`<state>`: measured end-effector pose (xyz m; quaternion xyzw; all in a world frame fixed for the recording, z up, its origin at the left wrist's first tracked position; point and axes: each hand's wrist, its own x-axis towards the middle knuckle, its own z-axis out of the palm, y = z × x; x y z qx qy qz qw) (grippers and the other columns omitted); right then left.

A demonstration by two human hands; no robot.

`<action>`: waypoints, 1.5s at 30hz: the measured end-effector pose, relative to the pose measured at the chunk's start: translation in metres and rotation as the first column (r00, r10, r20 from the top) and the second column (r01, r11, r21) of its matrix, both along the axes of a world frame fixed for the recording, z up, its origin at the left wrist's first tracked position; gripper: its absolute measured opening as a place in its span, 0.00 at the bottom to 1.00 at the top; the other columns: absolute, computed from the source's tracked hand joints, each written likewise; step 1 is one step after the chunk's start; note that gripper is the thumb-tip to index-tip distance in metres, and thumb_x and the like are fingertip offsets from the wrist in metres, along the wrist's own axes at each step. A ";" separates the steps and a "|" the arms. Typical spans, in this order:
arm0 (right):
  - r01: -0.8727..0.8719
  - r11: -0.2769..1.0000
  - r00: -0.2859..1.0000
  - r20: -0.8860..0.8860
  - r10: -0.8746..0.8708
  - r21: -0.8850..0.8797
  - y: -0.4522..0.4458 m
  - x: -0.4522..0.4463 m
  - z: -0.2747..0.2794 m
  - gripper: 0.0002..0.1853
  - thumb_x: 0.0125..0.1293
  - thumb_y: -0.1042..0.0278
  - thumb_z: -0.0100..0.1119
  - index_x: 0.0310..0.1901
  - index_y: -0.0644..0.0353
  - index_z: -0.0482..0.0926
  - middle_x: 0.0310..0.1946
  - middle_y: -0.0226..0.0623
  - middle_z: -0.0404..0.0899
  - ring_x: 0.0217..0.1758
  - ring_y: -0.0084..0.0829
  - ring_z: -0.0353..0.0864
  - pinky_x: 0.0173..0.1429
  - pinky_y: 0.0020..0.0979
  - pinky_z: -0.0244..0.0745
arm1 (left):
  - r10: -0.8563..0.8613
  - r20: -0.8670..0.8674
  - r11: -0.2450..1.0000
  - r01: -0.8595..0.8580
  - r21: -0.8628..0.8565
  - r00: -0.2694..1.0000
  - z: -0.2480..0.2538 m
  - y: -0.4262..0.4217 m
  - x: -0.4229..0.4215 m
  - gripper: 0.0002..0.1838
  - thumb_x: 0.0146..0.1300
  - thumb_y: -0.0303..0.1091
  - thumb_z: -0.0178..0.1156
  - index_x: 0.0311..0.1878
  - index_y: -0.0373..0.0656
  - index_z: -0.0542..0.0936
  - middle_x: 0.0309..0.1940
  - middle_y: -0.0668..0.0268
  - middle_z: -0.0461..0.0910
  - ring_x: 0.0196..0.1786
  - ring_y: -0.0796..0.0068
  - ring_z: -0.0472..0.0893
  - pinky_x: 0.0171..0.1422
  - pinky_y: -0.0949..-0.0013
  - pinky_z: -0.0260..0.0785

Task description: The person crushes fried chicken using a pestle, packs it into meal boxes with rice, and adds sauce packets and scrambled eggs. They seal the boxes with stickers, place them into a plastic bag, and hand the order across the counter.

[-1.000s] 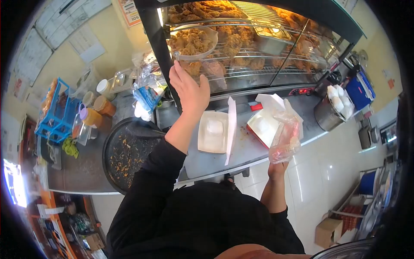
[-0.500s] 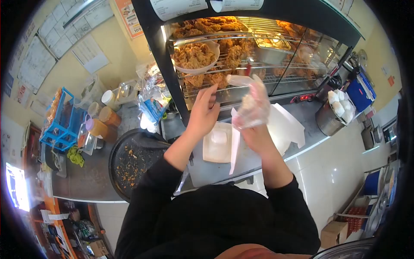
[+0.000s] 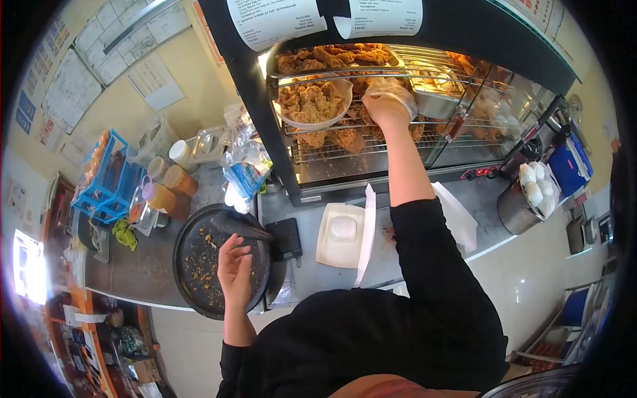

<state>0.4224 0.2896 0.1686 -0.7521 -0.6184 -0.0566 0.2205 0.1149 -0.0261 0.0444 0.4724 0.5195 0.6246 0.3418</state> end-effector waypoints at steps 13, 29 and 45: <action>-0.051 0.997 0.970 -0.240 0.036 -0.058 0.043 0.025 -0.019 0.21 0.59 0.57 0.54 0.52 0.55 0.80 0.55 0.39 0.78 0.59 0.40 0.77 0.63 0.38 0.72 | 0.237 0.047 0.970 -0.239 0.041 0.970 -0.008 -0.049 0.000 0.25 0.63 0.18 0.53 0.65 0.37 0.67 0.58 0.60 0.71 0.51 0.74 0.74 0.54 0.73 0.72; -0.054 0.979 0.514 -0.835 0.197 0.198 0.021 0.037 -0.047 0.27 0.56 0.58 0.66 0.57 0.61 0.75 0.49 0.39 0.81 0.53 0.31 0.78 0.56 0.34 0.71 | 0.379 0.093 0.923 -0.383 0.026 0.921 -0.021 -0.107 0.008 0.27 0.63 0.18 0.52 0.66 0.39 0.66 0.58 0.61 0.69 0.52 0.74 0.74 0.55 0.72 0.71; -0.388 0.818 -0.331 -0.892 0.307 0.425 -0.181 0.028 -0.073 0.27 0.58 0.72 0.53 0.61 0.62 0.67 0.52 0.37 0.75 0.54 0.29 0.77 0.59 0.32 0.71 | 0.428 0.064 0.900 -0.431 0.064 0.902 -0.027 -0.127 -0.044 0.24 0.65 0.19 0.53 0.65 0.38 0.67 0.58 0.61 0.71 0.52 0.75 0.74 0.55 0.73 0.71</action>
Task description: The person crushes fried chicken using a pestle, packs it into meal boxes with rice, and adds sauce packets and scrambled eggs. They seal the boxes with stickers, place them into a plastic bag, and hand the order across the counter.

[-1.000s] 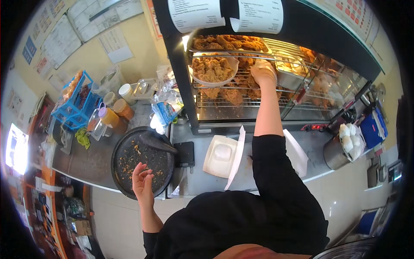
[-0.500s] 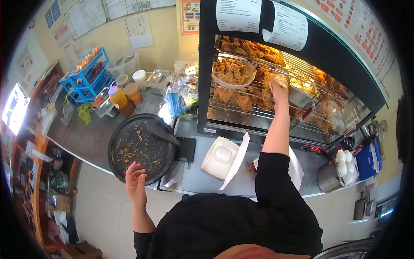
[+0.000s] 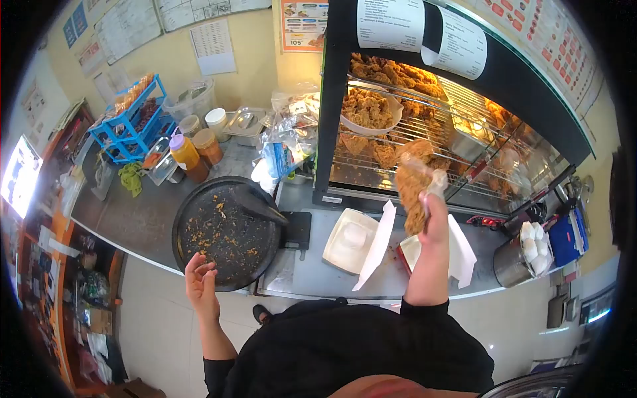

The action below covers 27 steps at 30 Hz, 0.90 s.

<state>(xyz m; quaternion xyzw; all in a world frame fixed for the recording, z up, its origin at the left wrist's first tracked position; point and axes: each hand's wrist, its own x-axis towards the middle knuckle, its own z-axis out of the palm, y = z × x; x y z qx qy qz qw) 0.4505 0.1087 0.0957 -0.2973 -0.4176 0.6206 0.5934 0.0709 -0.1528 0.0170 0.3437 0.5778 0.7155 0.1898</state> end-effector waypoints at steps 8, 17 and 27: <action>-0.647 0.762 0.754 0.173 0.634 0.030 -0.074 -0.181 -0.031 0.29 0.56 0.63 0.62 0.60 0.57 0.68 0.59 0.40 0.72 0.60 0.33 0.72 0.65 0.36 0.67 | -0.065 -0.095 0.997 0.061 -0.044 0.993 0.000 -0.022 -0.101 0.25 0.64 0.19 0.53 0.65 0.38 0.67 0.59 0.61 0.71 0.51 0.75 0.74 0.55 0.73 0.70; -0.658 0.714 0.485 0.860 0.158 0.240 -0.106 -0.389 -0.133 0.19 0.56 0.58 0.60 0.51 0.51 0.80 0.47 0.46 0.80 0.49 0.43 0.79 0.55 0.41 0.73 | 0.025 -0.146 0.995 -0.039 -0.094 0.989 -0.003 -0.075 -0.262 0.25 0.65 0.19 0.54 0.66 0.37 0.66 0.59 0.59 0.71 0.50 0.73 0.75 0.55 0.71 0.70; -0.188 0.976 0.585 0.811 0.021 0.110 -0.115 -0.369 -0.122 0.21 0.58 0.65 0.67 0.52 0.60 0.77 0.45 0.40 0.76 0.53 0.32 0.76 0.59 0.34 0.69 | -0.053 -0.195 0.986 0.021 -0.162 0.979 -0.015 -0.091 -0.328 0.24 0.68 0.19 0.50 0.67 0.35 0.65 0.61 0.55 0.70 0.56 0.68 0.76 0.57 0.67 0.72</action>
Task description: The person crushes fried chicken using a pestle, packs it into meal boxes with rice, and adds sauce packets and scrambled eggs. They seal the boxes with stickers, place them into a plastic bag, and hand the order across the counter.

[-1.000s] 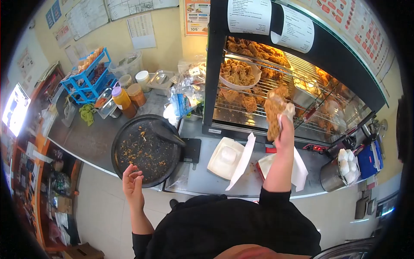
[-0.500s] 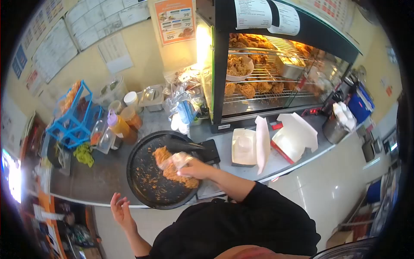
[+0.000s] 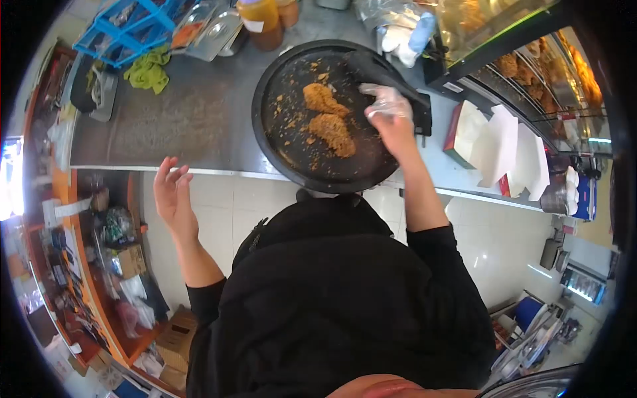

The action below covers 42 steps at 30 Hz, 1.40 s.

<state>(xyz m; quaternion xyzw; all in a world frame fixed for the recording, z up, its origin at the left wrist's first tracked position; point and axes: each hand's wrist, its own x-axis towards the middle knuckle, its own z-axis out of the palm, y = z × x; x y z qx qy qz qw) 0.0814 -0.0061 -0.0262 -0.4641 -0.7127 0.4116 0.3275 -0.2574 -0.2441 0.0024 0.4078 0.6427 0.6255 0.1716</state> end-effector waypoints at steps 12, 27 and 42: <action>0.104 0.484 0.179 -0.463 -0.868 -0.869 0.085 -0.015 -0.047 0.29 0.70 0.45 0.51 0.63 0.57 0.64 0.64 0.42 0.66 0.64 0.42 0.69 0.63 0.50 0.68 | 0.075 0.119 0.997 -0.079 0.025 0.990 -0.010 -0.015 -0.016 0.24 0.66 0.20 0.52 0.66 0.35 0.66 0.60 0.54 0.70 0.54 0.67 0.75 0.58 0.65 0.73; 0.395 0.827 0.762 -0.646 -0.051 0.401 0.103 -0.083 -0.027 0.07 0.58 0.72 0.61 0.36 0.63 0.75 0.32 0.31 0.79 0.34 0.24 0.77 0.43 0.26 0.73 | 0.147 0.147 0.986 -0.157 0.059 0.978 -0.004 -0.051 -0.015 0.25 0.65 0.21 0.53 0.66 0.34 0.66 0.59 0.52 0.70 0.53 0.65 0.76 0.56 0.63 0.73; -0.058 0.804 0.830 -0.419 0.368 0.592 0.051 -0.114 0.014 0.18 0.54 0.63 0.70 0.41 0.61 0.73 0.32 0.33 0.78 0.34 0.27 0.78 0.42 0.28 0.73 | 0.163 0.116 0.985 -0.167 0.029 0.980 -0.004 -0.065 -0.008 0.24 0.66 0.21 0.53 0.65 0.34 0.66 0.58 0.54 0.70 0.53 0.68 0.76 0.56 0.66 0.72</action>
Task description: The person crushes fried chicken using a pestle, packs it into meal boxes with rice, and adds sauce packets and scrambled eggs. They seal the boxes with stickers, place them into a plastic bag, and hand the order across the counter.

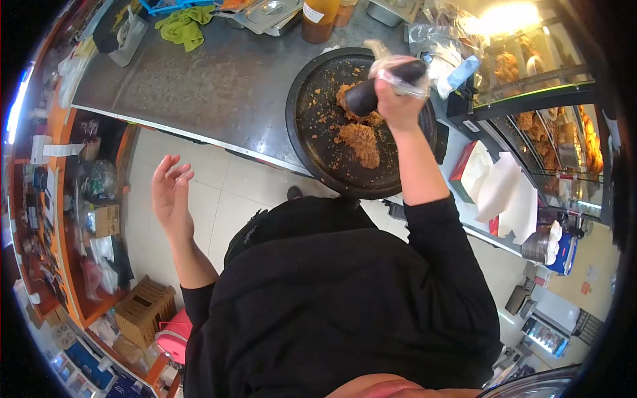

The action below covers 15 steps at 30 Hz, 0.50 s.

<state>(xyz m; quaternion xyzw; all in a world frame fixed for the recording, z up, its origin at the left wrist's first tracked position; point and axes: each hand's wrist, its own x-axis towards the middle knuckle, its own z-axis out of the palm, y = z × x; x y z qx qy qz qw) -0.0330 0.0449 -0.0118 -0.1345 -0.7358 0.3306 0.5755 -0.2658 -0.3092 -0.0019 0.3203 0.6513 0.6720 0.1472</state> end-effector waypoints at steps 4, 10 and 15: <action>0.075 0.997 0.988 -0.132 -0.074 0.000 0.006 0.002 -0.013 0.25 0.51 0.60 0.75 0.44 0.62 0.73 0.34 0.33 0.78 0.37 0.26 0.78 0.45 0.27 0.74 | 0.054 0.089 0.998 -0.051 -0.031 0.995 -0.004 -0.004 0.002 0.24 0.66 0.21 0.52 0.66 0.34 0.66 0.58 0.54 0.70 0.53 0.68 0.75 0.56 0.66 0.72; 0.183 0.983 0.982 0.049 -0.181 -0.033 0.014 -0.002 -0.010 0.14 0.53 0.67 0.68 0.37 0.61 0.75 0.32 0.33 0.78 0.35 0.28 0.77 0.42 0.28 0.72 | 0.006 0.030 0.999 -0.004 -0.038 1.000 0.003 -0.002 0.008 0.24 0.66 0.21 0.52 0.66 0.35 0.66 0.59 0.54 0.70 0.53 0.68 0.75 0.56 0.66 0.72; 0.301 0.926 0.953 -0.042 -0.300 0.227 -0.009 -0.011 -0.007 0.16 0.48 0.66 0.70 0.37 0.59 0.75 0.31 0.33 0.77 0.35 0.33 0.77 0.44 0.32 0.72 | 0.030 0.049 0.998 -0.028 -0.053 0.998 -0.002 -0.001 0.010 0.24 0.66 0.23 0.53 0.66 0.34 0.66 0.58 0.54 0.70 0.53 0.67 0.75 0.57 0.66 0.72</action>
